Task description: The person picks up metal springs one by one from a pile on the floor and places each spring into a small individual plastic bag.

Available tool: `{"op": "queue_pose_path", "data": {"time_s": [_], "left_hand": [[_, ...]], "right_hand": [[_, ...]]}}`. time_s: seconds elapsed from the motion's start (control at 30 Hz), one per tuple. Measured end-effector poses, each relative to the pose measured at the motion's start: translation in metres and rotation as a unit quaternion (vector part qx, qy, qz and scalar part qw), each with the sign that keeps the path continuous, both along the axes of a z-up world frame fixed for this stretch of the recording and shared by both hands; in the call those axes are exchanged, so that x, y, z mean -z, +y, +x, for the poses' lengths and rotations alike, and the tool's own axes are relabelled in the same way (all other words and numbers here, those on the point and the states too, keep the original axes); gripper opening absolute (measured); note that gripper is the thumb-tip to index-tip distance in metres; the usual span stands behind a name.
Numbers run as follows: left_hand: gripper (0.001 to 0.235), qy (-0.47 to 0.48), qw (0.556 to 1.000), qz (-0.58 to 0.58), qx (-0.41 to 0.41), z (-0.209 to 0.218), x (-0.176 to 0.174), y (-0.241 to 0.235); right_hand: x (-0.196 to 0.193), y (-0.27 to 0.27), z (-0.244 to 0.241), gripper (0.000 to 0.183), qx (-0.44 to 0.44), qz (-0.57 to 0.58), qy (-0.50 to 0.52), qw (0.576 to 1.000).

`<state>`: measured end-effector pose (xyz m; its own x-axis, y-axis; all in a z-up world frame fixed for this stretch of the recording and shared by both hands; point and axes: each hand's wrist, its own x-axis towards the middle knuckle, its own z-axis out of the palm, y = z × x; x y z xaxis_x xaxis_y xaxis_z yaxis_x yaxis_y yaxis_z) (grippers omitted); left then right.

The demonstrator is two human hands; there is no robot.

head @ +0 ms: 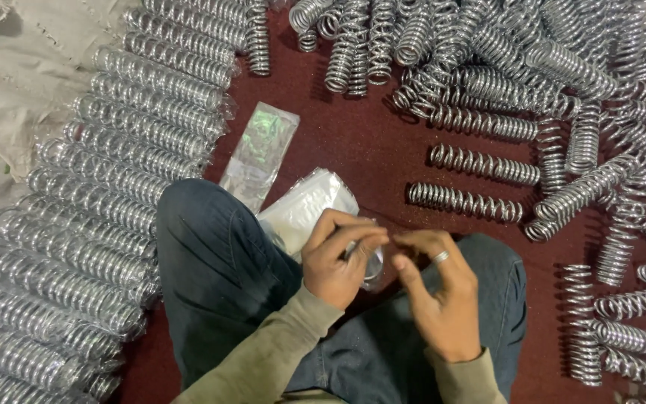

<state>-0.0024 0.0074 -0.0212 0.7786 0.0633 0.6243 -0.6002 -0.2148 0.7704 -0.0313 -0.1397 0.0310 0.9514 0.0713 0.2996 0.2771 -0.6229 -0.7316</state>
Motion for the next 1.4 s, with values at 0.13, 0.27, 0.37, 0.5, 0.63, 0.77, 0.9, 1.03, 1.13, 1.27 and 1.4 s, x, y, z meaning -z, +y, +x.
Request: {"op": "queue_pose_path", "data": {"time_s": [0.13, 0.27, 0.37, 0.5, 0.63, 0.77, 0.9, 1.03, 1.13, 1.27, 1.4], "left_hand": [[0.036, 0.083, 0.99, -0.051, 0.098, 0.017, -0.002, 0.013], [0.099, 0.077, 0.967, 0.07, 0.232, 0.009, 0.045, 0.038], [0.103, -0.066, 0.95, 0.169, 0.253, -0.001, 0.068, 0.039], [0.032, -0.123, 0.944, 0.135, 0.276, 0.005, 0.048, 0.013], [0.005, 0.114, 0.958, -0.22, 0.145, 0.082, 0.051, 0.018], [0.018, 0.045, 0.973, -0.219, 0.065, 0.167, -0.005, 0.073], [0.02, -0.171, 0.947, 0.259, -0.084, 0.277, 0.008, 0.148], [0.034, 0.003, 0.797, 0.575, -0.185, 0.313, 0.051, 0.205], [0.062, 0.118, 0.713, 0.665, -0.189, 0.314, 0.12, 0.235], [0.066, 0.139, 0.693, 0.673, -0.218, 0.327, 0.16, 0.242], [0.064, 0.106, 0.697, 0.672, -0.226, 0.321, 0.169, 0.239]], "right_hand": [[0.015, 0.013, -0.002, 0.018, 0.017, -0.017, 0.007, 1.0], [0.027, 0.006, 0.008, 0.006, 0.077, -0.021, -0.011, 0.997], [0.038, 0.0, 0.006, 0.004, 0.079, 0.012, 0.03, 0.996], [0.05, -0.004, -0.002, 0.005, 0.079, 0.022, 0.04, 0.996], [0.053, -0.017, -0.014, 0.01, 0.149, 0.051, 0.078, 0.984], [0.064, -0.036, -0.022, 0.011, 0.179, 0.031, 0.173, 0.968], [0.075, -0.046, -0.023, 0.013, 0.188, 0.014, 0.213, 0.959], [0.073, -0.045, -0.017, 0.013, 0.165, -0.001, 0.216, 0.962], [0.077, -0.058, -0.011, 0.012, 0.162, -0.014, 0.209, 0.964], [0.102, -0.13, 0.008, 0.015, 0.297, -0.076, 0.113, 0.945], [0.141, -0.216, 0.064, 0.048, 0.383, 0.018, 0.151, 0.911]]}}
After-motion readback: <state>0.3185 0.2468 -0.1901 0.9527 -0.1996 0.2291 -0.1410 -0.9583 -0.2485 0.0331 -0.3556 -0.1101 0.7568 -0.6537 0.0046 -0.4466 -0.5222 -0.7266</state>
